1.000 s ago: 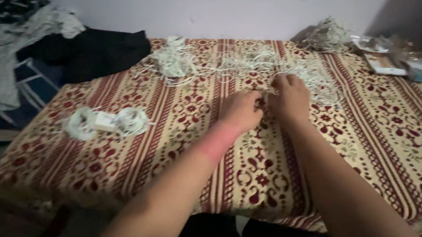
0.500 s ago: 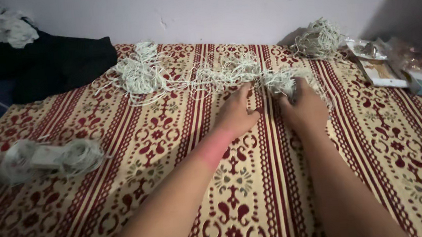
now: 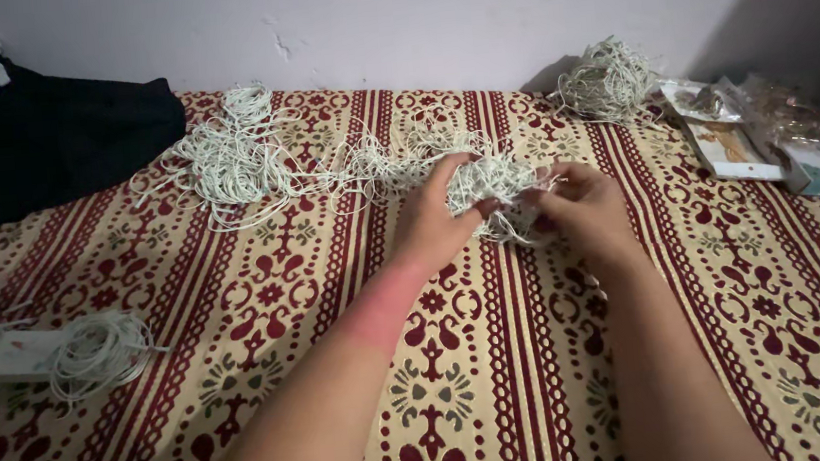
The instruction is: The person untangles multiple white cables on a patterned bedsheet. They repeatedly pick up tangled sections, separate strands by hand, and lay them out in straighter lines across the bed. The person handles the cables one at a time, occasionally moving piles aside to access more tangled sections.
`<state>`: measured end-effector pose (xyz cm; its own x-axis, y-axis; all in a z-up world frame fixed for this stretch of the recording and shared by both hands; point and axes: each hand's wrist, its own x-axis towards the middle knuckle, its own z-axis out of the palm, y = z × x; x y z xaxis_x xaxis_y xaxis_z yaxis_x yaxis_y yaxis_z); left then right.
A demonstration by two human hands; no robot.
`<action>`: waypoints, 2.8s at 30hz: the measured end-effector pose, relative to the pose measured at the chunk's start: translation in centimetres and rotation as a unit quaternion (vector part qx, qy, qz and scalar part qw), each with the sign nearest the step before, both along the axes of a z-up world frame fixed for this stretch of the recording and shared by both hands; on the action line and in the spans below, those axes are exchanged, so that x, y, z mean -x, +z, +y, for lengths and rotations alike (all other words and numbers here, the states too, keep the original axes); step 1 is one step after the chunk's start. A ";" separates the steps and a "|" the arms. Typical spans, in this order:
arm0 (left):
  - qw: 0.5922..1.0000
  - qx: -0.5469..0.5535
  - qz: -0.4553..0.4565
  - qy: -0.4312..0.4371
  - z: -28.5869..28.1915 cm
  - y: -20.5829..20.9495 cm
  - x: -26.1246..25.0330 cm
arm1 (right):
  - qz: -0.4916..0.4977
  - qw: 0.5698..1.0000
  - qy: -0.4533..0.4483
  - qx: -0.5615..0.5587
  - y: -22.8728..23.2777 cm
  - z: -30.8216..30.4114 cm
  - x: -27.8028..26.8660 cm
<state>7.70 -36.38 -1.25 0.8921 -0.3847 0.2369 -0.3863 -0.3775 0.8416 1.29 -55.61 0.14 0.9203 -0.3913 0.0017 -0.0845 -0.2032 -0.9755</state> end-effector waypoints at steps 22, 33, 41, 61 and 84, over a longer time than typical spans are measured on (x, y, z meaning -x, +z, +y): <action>0.943 -0.031 -0.173 0.282 5.3 2.8 -2.3 | -0.241 0.950 -0.186 0.068 -3.2 -5.6 -0.7; 0.980 -0.193 0.046 0.006 6.5 3.2 -1.1 | -0.103 0.854 -0.172 0.480 -0.6 -0.9 1.7; 0.990 -0.125 0.061 0.006 5.3 3.1 -1.2 | 0.184 0.811 0.176 0.527 3.3 7.5 2.6; 0.908 -0.138 -0.230 0.321 10.9 -2.9 -14.2 | 0.157 0.879 0.107 0.437 2.0 7.2 0.8; 0.849 -0.520 0.030 0.088 13.8 -0.6 -9.2 | 0.204 0.825 -0.220 0.480 -2.4 -6.9 3.6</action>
